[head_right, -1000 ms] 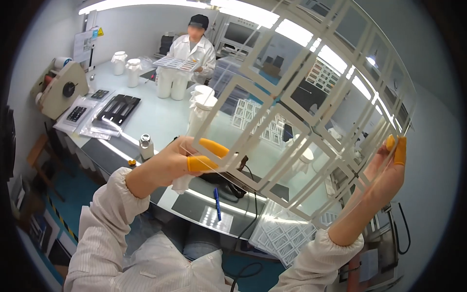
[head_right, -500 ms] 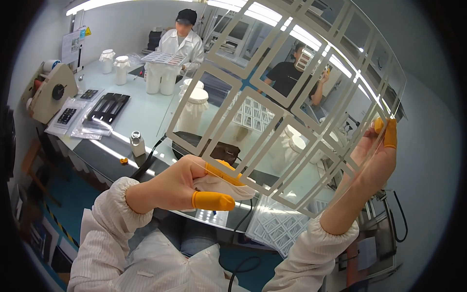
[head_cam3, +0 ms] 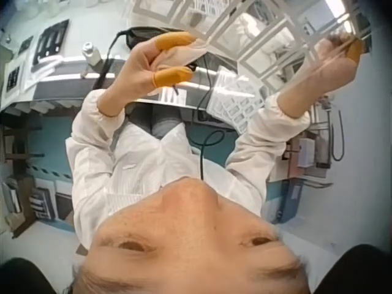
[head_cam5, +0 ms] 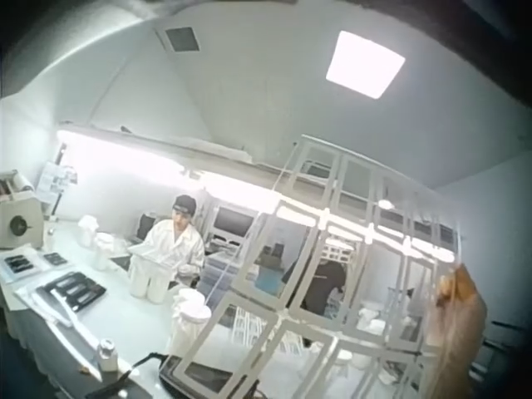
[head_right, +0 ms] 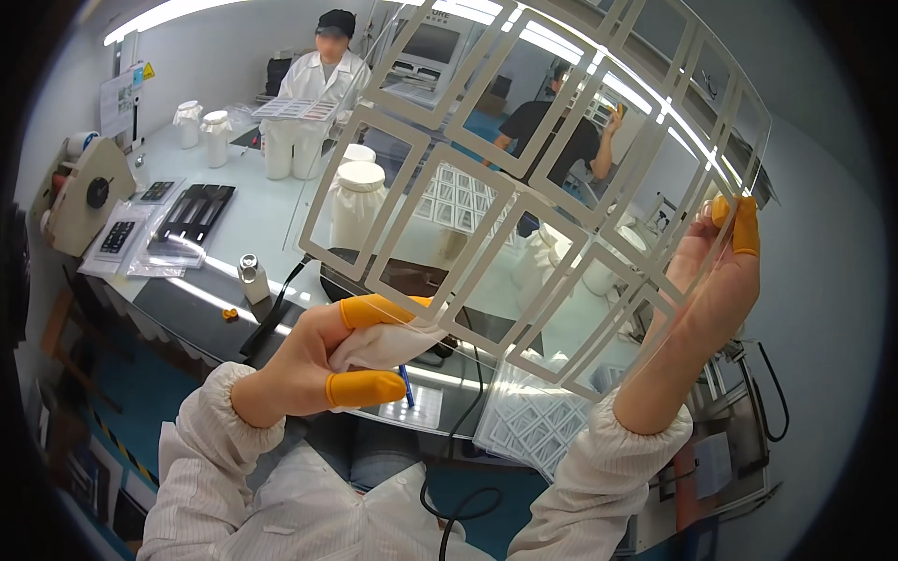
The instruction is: Cleaning a large transparent grid component using a white cloth at a workstation.
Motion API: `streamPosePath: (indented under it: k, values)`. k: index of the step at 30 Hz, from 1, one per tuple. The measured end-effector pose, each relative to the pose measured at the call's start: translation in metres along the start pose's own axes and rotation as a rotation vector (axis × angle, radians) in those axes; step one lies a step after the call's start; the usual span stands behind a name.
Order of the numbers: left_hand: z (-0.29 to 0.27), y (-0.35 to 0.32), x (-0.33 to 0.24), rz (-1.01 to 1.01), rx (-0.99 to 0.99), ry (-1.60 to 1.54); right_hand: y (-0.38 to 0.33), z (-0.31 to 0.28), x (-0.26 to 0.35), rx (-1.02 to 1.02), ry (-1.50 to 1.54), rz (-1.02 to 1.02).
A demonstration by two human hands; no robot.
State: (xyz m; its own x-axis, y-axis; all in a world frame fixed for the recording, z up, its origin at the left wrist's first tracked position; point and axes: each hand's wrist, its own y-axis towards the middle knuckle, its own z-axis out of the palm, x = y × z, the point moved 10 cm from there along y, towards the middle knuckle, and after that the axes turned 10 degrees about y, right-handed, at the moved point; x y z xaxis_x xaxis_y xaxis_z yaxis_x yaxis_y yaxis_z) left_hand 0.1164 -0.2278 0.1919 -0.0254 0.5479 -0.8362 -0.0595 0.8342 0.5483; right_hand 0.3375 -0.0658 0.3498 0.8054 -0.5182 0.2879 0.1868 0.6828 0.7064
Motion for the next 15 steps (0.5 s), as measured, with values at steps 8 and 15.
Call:
streamPosePath:
  k: [8,15]
  values:
    - [0.002,0.017,-0.003,0.161,0.046,-0.518,-0.003,-0.012,-0.011,-0.010,0.012,0.061]
    - [0.003,0.021,0.012,0.021,-0.034,-0.546,0.001,-0.020,-0.011,-0.041,0.024,0.058]
